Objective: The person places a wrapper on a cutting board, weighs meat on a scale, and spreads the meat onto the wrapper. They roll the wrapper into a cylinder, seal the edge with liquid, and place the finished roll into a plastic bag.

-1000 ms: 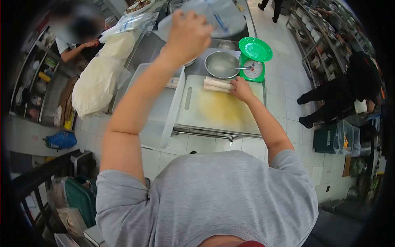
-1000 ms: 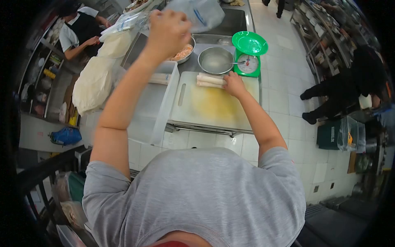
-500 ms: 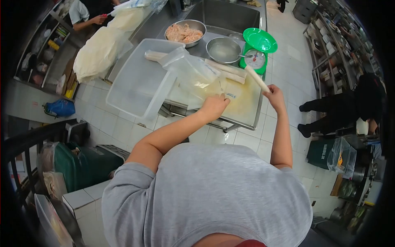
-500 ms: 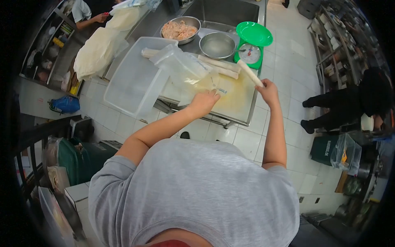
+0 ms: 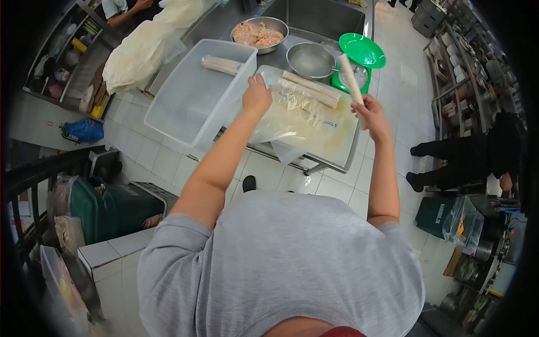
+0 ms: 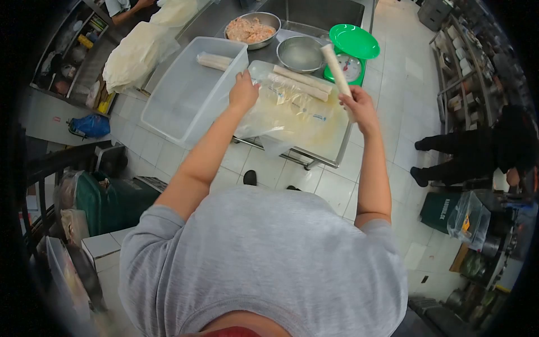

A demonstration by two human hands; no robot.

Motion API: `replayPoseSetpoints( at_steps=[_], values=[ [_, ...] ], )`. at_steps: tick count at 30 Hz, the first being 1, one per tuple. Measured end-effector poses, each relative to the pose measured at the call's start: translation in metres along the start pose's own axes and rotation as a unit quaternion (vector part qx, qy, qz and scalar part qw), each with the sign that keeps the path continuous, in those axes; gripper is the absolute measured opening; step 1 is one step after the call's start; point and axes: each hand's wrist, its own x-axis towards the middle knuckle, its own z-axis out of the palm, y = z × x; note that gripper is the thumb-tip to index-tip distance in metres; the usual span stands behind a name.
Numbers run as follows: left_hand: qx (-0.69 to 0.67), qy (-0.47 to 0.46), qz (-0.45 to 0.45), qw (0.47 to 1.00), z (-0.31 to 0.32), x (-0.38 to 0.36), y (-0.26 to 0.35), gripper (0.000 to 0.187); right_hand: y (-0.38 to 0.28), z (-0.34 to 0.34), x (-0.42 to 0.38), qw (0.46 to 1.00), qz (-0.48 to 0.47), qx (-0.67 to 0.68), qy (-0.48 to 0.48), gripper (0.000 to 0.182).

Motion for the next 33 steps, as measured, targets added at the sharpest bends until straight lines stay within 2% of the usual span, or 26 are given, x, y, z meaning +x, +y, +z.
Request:
replayPoseSetpoints(
  at_steps=[2, 5, 8, 10, 13, 14, 16, 18, 19, 20, 22, 25, 26, 29, 33],
  values=[
    [0.085, -0.063, -0.054, 0.993, 0.044, 0.012, -0.031, 0.023, 0.014, 0.016, 0.008, 0.998, -0.004, 0.001, -0.059, 0.025],
    [0.083, -0.169, -0.036, 0.981, 0.026, 0.027, -0.024, 0.022, 0.050, 0.034, 0.011, 0.990, 0.027, -0.055, -0.124, 0.024],
    [0.022, -0.065, 0.088, 0.994, 0.000, 0.056, -0.001, 0.027, 0.069, 0.040, 0.000, 0.983, 0.065, -0.098, -0.141, 0.023],
    [-0.029, -0.072, 0.178, 0.981, -0.009, 0.075, 0.008, 0.037, 0.068, 0.044, -0.016, 0.981, 0.068, -0.106, -0.144, 0.023],
    [-0.022, -0.038, 0.231, 0.972, 0.015, 0.077, 0.008, 0.049, 0.054, 0.057, -0.043, 0.996, 0.052, -0.011, -0.068, 0.024],
    [-0.051, -0.012, 0.240, 0.969, 0.005, 0.071, 0.014, 0.053, 0.053, 0.056, -0.051, 0.997, 0.063, 0.019, -0.038, 0.024],
    [-0.107, 0.039, 0.254, 0.960, -0.014, 0.037, 0.023, 0.062, 0.052, 0.052, -0.061, 0.993, 0.085, 0.077, 0.021, 0.024],
    [-0.147, 0.088, 0.348, 0.922, -0.035, -0.017, 0.018, 0.060, 0.051, 0.045, -0.063, 0.995, 0.054, 0.062, 0.057, 0.025],
    [-0.121, 0.112, 0.378, 0.911, -0.029, -0.057, 0.005, 0.057, 0.051, 0.041, -0.064, 0.995, 0.039, 0.056, 0.075, 0.026],
    [-0.132, 0.086, 0.400, 0.903, -0.030, -0.098, -0.002, 0.053, 0.049, 0.038, -0.060, 0.997, 0.031, 0.017, 0.064, 0.028],
    [-0.098, 0.055, 0.408, 0.906, -0.018, -0.162, -0.025, 0.054, 0.042, 0.033, -0.041, 0.997, 0.014, -0.060, 0.039, 0.030],
    [-0.013, 0.058, 0.291, 0.955, 0.009, -0.198, -0.057, 0.050, 0.031, 0.048, -0.015, 0.965, -0.172, -0.197, -0.007, 0.034],
    [-0.001, 0.064, 0.291, 0.955, 0.009, -0.198, -0.059, 0.046, 0.007, 0.060, -0.016, 0.971, -0.128, -0.198, -0.040, 0.033],
    [0.013, 0.082, 0.289, 0.954, 0.008, -0.197, -0.056, 0.035, 0.014, 0.084, 0.004, 0.918, -0.230, -0.285, -0.153, 0.032],
    [-0.019, 0.094, 0.275, 0.957, 0.003, -0.201, -0.048, 0.022, 0.041, 0.103, 0.009, 0.861, -0.291, -0.352, -0.224, 0.031]
  ],
)
